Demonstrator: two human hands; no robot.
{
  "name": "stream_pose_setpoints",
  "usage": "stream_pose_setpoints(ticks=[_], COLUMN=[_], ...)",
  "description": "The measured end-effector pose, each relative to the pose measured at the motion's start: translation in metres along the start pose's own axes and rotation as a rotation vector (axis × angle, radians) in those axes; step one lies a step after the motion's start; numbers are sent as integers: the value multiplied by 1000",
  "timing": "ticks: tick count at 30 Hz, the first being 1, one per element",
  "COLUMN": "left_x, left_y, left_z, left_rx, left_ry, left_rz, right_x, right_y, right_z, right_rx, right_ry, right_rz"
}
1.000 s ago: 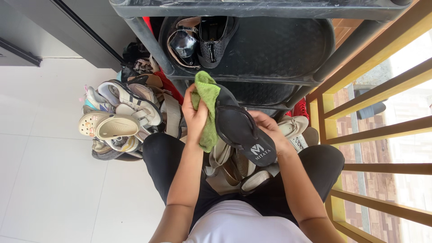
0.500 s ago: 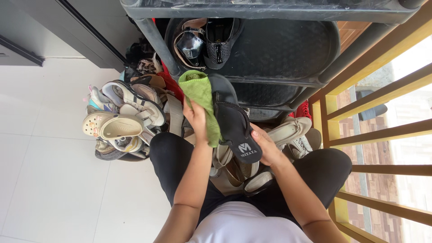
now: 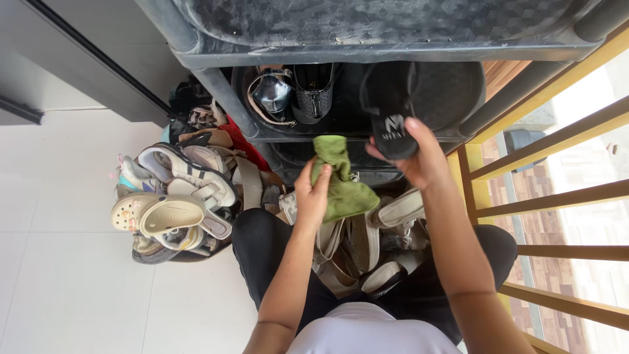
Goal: The person wipes the shelves of a black plastic shoe rack with a green cloth, then cleans several pairs of shoes one by one, including sandals, flip-flops, flats, and sneakers. The person handles each shoe individually, wiping the exterior and interior surfaces before placing them back on the rack.
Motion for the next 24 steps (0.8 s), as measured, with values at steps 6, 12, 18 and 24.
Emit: stream_pose_setpoints(ticks=[6, 12, 18, 24], left_x=[-13, 16, 14, 1], left_y=[-14, -34, -47, -20], left_z=[-6, 2, 0, -10], left_rx=[-145, -338, -350, -410], left_ry=[37, 10, 16, 70], left_rz=[350, 456, 459, 806], right_x=[9, 21, 19, 39], right_y=[-8, 18, 5, -17], right_z=[-84, -93, -113, -91], right_rx=[-328, -387, -291, -528], right_ry=[178, 332, 321, 298], right_rz=[733, 1406, 1482, 1568])
Point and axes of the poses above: each hand's wrist, its own z-axis away from the middle knuckle, its own x-axis out of the palm, y = z × x, the point moved 2 cm from there along -z, towards the middle knuckle, and after that the axes turned 3 degrees about z, right-handed, at the moved point
